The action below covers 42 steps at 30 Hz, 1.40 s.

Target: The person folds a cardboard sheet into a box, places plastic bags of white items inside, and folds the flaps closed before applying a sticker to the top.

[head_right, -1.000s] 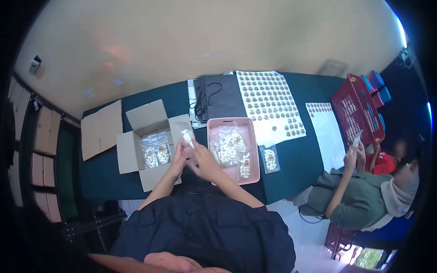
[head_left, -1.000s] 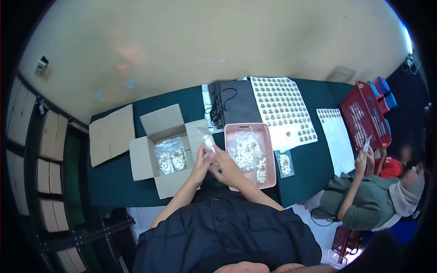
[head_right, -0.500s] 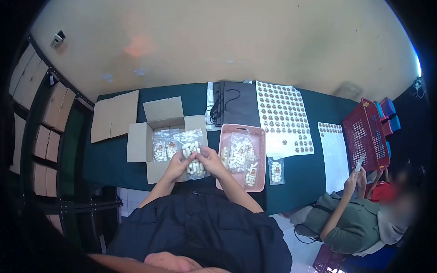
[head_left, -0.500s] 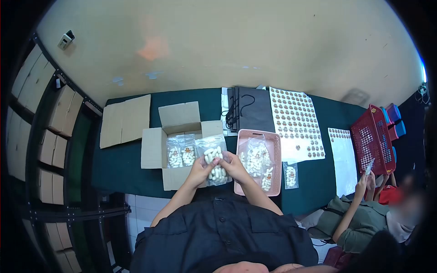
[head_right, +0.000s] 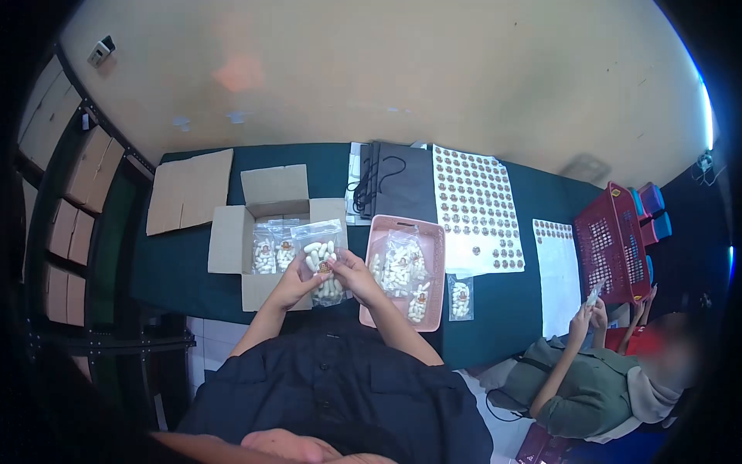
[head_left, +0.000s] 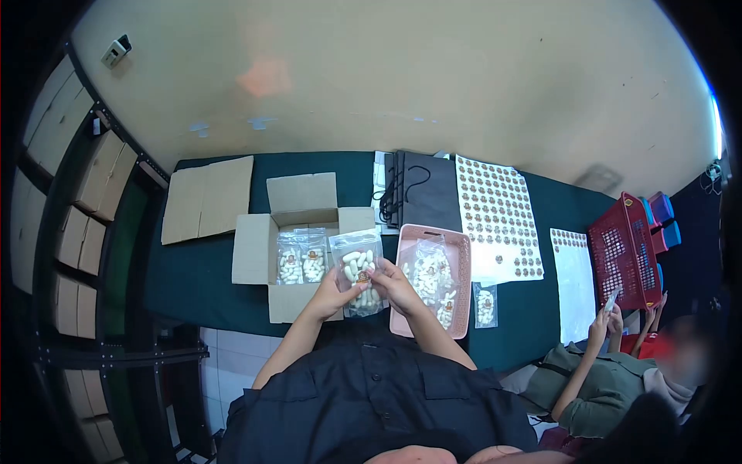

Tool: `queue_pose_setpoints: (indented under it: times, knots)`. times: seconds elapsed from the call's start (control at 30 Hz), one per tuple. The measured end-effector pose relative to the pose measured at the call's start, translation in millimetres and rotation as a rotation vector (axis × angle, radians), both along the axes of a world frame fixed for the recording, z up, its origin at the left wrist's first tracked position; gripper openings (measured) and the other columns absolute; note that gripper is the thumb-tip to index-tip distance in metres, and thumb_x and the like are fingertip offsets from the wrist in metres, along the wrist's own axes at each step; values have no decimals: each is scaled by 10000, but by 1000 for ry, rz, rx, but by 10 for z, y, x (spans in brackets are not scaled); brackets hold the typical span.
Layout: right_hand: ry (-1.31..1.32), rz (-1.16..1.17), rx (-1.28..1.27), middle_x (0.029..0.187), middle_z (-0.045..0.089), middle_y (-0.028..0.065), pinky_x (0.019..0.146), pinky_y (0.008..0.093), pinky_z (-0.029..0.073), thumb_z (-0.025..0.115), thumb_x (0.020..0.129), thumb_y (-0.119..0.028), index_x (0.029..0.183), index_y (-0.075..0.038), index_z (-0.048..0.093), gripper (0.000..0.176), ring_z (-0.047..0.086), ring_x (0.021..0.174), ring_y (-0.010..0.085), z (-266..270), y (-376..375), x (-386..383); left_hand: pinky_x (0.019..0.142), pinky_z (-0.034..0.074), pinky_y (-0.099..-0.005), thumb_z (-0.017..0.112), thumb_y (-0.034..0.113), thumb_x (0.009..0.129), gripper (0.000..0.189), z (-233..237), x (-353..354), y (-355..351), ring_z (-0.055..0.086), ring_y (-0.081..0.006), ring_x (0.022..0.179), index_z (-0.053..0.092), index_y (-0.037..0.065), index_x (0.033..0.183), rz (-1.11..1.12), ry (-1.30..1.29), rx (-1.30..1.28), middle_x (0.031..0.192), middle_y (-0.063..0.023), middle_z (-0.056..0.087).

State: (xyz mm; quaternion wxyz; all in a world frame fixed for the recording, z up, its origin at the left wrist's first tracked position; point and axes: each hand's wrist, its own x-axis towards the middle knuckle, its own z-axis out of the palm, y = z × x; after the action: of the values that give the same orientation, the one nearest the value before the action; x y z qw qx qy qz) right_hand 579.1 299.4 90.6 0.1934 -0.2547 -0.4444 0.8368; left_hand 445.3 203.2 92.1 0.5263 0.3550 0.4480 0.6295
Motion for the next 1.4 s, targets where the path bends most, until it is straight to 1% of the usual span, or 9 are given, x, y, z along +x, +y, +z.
queue_pose_setpoints:
  times: [0.13,0.23,0.47,0.8,1.0,1.1,1.23,1.33,1.4]
  knots:
    - [50,61,-92,1083,560,67,780,256,471,545,906,-199,1232,-11,437,391,561,947,125,24,45,-38,942,401,-318,650,-13,775,627,-29,45,12,469,-174,1140,316,33,1305,54,-90,-15,1206,-82,483]
    - [88,-57,310,1027,587,61,745,252,485,569,891,-186,1169,-14,481,339,582,875,108,-9,-8,-93,916,422,-315,635,-13,789,661,29,143,-29,494,-168,1101,260,40,1330,-29,-62,-57,1195,-79,476]
    - [14,-268,32,889,634,41,680,249,490,565,884,-130,971,-18,597,145,594,788,99,-194,-18,-35,868,431,-288,614,7,816,626,-202,219,13,516,-143,1006,240,53,1316,37,260,71,1159,-83,458]
    - [226,-48,-25,965,629,82,831,234,418,443,938,-209,1026,15,585,279,577,896,125,25,-213,-83,821,409,-254,431,294,957,322,96,-313,-231,529,-107,883,584,14,911,145,273,-27,876,-12,584]
    - [76,-298,128,1136,553,82,894,294,400,356,976,-296,1228,16,482,420,538,997,179,-40,-322,-57,933,369,-302,488,308,925,410,62,-210,-284,516,-181,1057,456,19,1213,340,293,-25,1186,-86,504]
    - [-43,-415,784,1314,389,174,1018,364,268,320,973,-279,1286,13,431,442,367,1206,269,-3,-459,-173,1007,305,-353,594,304,857,591,249,-30,-256,360,-210,1237,352,30,1323,159,366,102,1298,-115,403]
    - [79,-330,932,1298,384,151,1022,400,252,440,922,-279,1277,-22,456,439,355,1212,297,120,-525,-250,975,351,-314,654,225,828,543,234,81,-205,441,-171,1165,421,-5,1260,217,269,118,1253,-133,486]
    - [-314,-488,1120,1280,378,133,1002,413,286,588,847,-213,1210,-31,522,412,358,1208,266,176,-492,-213,900,406,-272,657,171,825,364,221,39,-217,520,-155,1058,557,-22,1116,178,174,20,1067,-111,609]
    - [-191,-529,699,1207,434,121,942,368,357,675,786,-138,1103,-25,592,347,420,1149,219,166,-405,-249,963,315,-317,614,205,853,330,192,-8,-254,528,-151,1051,574,-11,1100,227,295,13,1060,-101,618]
